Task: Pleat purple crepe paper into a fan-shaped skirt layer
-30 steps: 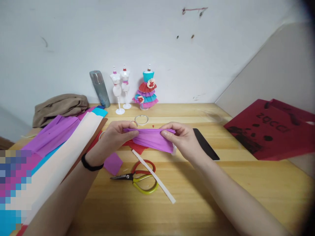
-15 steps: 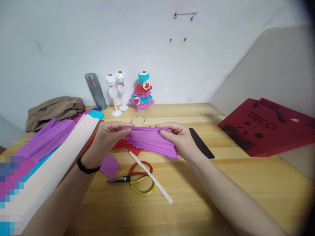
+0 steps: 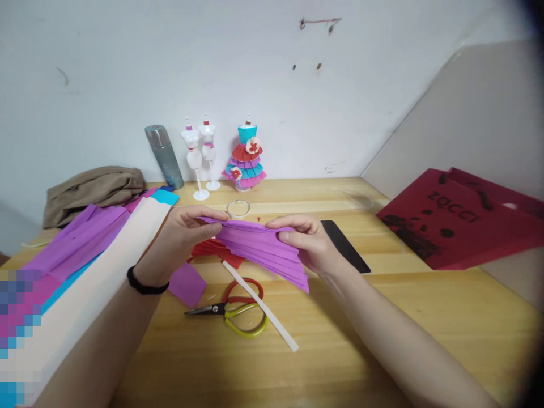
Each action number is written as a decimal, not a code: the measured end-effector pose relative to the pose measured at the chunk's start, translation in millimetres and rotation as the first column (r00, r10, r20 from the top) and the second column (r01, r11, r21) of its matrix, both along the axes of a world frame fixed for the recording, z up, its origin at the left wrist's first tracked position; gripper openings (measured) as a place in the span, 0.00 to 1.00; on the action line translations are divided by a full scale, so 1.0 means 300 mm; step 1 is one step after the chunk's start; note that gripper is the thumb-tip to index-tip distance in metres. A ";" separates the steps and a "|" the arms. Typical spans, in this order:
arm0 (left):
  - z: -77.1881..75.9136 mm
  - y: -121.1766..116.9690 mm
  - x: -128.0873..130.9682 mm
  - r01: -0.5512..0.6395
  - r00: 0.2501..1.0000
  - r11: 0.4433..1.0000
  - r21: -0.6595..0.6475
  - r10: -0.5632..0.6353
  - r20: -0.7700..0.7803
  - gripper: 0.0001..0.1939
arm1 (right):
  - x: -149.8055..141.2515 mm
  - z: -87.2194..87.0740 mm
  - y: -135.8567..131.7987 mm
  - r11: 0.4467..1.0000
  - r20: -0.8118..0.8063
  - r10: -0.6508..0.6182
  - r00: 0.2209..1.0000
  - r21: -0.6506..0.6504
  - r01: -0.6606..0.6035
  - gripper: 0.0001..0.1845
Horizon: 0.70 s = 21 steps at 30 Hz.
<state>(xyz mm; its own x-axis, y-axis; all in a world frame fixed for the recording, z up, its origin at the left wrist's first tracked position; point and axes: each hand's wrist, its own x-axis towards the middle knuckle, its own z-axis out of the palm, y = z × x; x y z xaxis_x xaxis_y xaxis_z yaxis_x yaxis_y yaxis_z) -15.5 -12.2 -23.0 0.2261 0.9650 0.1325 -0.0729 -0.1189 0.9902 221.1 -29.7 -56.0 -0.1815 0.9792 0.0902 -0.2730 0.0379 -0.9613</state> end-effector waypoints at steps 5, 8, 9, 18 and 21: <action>0.007 0.000 -0.003 0.029 0.999 1.000 -0.011 -0.029 -0.024 0.10 | 0.003 0.002 -0.002 0.999 -0.033 0.028 0.999 0.024 -0.027 0.14; 0.004 0.002 0.001 0.004 0.998 1.000 0.011 -0.003 -0.065 0.10 | -0.010 0.010 -0.007 0.999 -0.030 -0.037 0.999 0.004 0.037 0.13; 0.003 0.003 0.003 -0.001 0.997 1.000 0.016 0.002 -0.080 0.09 | -0.015 0.012 -0.007 0.998 -0.026 -0.058 0.998 -0.005 0.058 0.12; 0.012 0.003 0.016 -0.051 0.982 0.997 0.055 0.060 -0.177 0.07 | -0.023 0.003 0.002 0.996 0.058 -0.088 0.994 -0.011 0.089 0.11; 0.014 0.001 0.019 -0.055 0.983 0.997 0.054 0.063 -0.173 0.05 | -0.023 0.001 0.006 0.990 0.068 -0.140 0.988 0.030 0.138 0.09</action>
